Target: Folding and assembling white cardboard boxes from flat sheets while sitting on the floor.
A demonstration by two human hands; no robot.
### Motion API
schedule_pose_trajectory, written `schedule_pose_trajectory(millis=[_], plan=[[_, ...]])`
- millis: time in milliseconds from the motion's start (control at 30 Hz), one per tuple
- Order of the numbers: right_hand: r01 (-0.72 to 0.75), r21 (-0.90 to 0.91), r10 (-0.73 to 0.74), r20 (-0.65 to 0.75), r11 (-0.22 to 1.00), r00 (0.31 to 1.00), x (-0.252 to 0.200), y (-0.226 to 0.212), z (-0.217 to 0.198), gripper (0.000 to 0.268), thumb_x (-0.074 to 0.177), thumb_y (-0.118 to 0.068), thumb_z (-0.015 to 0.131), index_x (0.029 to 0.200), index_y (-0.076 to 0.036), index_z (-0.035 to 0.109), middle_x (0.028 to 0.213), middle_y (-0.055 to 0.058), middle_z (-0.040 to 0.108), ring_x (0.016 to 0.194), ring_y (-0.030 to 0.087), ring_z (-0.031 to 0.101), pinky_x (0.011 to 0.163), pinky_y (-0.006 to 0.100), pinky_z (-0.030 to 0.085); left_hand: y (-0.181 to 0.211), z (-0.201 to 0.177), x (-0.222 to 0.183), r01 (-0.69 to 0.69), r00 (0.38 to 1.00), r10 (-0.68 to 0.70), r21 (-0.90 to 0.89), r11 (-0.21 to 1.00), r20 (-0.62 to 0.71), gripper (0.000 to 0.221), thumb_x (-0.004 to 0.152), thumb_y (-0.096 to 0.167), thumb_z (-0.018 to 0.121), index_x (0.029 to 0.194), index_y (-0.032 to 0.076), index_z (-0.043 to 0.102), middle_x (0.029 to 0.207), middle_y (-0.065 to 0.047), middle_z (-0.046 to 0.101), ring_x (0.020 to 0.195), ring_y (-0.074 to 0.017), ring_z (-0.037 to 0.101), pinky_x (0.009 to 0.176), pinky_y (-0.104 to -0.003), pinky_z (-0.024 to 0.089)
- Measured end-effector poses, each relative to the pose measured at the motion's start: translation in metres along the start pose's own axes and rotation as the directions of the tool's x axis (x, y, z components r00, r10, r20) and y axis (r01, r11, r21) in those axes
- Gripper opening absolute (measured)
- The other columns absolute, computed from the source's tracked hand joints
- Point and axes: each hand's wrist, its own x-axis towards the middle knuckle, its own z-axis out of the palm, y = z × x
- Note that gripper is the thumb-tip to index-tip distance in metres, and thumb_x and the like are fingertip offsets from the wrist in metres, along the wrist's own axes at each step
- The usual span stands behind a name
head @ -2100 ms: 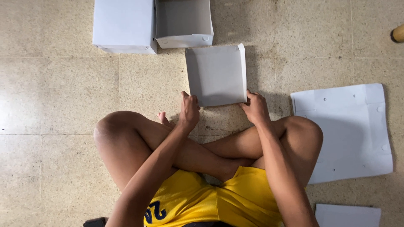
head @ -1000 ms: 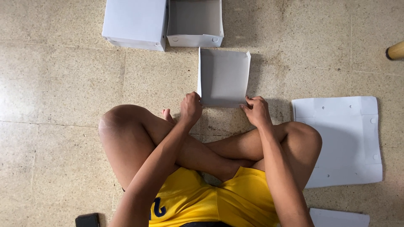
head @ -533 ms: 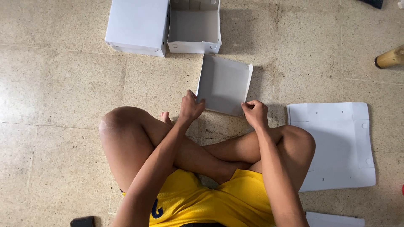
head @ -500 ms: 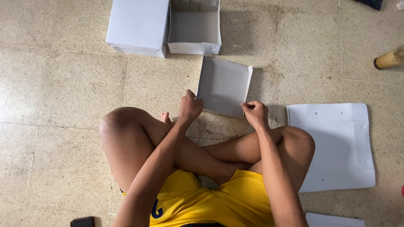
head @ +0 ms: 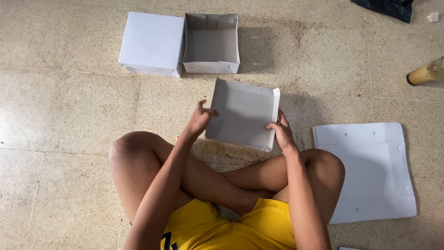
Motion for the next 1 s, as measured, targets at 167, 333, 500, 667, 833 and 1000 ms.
schedule_pose_trajectory(millis=[167,333,500,667,833,1000], plan=[[-0.002,0.009,0.001,0.116,1.000,0.993,-0.009,0.004,0.002,0.078,0.070,-0.003,0.065,0.146,-0.016,0.051,0.111,0.003,0.065,0.094,0.016,0.062,0.083,0.033,0.054,0.020,-0.012,0.003,-0.182,0.964,0.144,-0.163,0.970,-0.224,0.049,0.091,0.031,0.064,0.135,0.010,0.062,0.096,-0.014,0.074,0.093,-0.0249,0.071,0.082,-0.039,0.054],[0.038,-0.047,-0.036,0.043,0.998,0.998,0.015,0.048,-0.014,0.013,0.093,-0.028,0.068,0.100,-0.016,0.068,0.080,-0.002,0.062,0.076,0.009,0.056,0.071,0.025,0.047,0.044,-0.007,-0.020,-0.230,0.914,0.182,-0.093,0.969,-0.363,0.026,0.087,0.026,0.061,0.102,0.018,0.081,0.062,-0.003,0.056,0.062,-0.0130,0.050,0.057,-0.030,0.042],[0.207,-0.229,-0.230,-0.075,0.951,0.970,0.021,0.019,-0.009,0.044,0.108,-0.036,0.058,0.068,-0.020,0.062,0.060,-0.006,0.049,0.063,0.004,0.042,0.066,0.022,0.034,0.035,0.002,-0.009,-0.211,0.933,0.148,-0.164,0.964,-0.327,0.018,0.086,0.027,0.062,0.075,0.020,0.075,0.055,0.003,0.052,0.058,-0.0098,0.047,0.053,-0.025,0.035],[0.191,-0.212,-0.223,-0.139,0.958,0.965,0.010,-0.011,0.007,0.017,0.099,-0.023,0.067,0.082,-0.020,0.069,0.062,-0.011,0.051,0.059,-0.001,0.044,0.059,0.018,0.035,0.010,0.005,0.016,-0.214,0.911,0.166,-0.087,0.973,-0.378,0.016,0.086,0.022,0.067,0.095,0.013,0.077,0.054,0.002,0.051,0.055,-0.0117,0.049,0.051,-0.027,0.040],[0.206,-0.266,-0.255,-0.165,0.942,0.953,0.003,-0.032,0.014,0.017,0.096,-0.019,0.069,0.079,-0.020,0.068,0.064,-0.012,0.048,0.064,0.001,0.042,0.061,0.020,0.032,0.006,0.004,0.017,-0.239,0.892,0.164,-0.131,0.962,-0.421,0.016,0.084,0.021,0.072,0.097,0.015,0.079,0.069,-0.003,0.067,0.061,-0.0081,0.060,0.053,-0.026,0.045],[0.266,-0.198,-0.302,-0.180,0.943,0.936,0.006,-0.025,0.010,0.026,0.093,-0.009,0.066,0.117,-0.011,0.074,0.075,-0.010,0.056,0.073,-0.002,0.049,0.071,0.015,0.040,0.028,0.005,-0.003,-0.258,0.873,0.145,-0.188,0.948,-0.466,0.017,0.081,0.018,0.075,0.097,0.013,0.080,0.068,0.002,0.069,0.059,-0.0038,0.059,0.051,-0.020,0.045]])
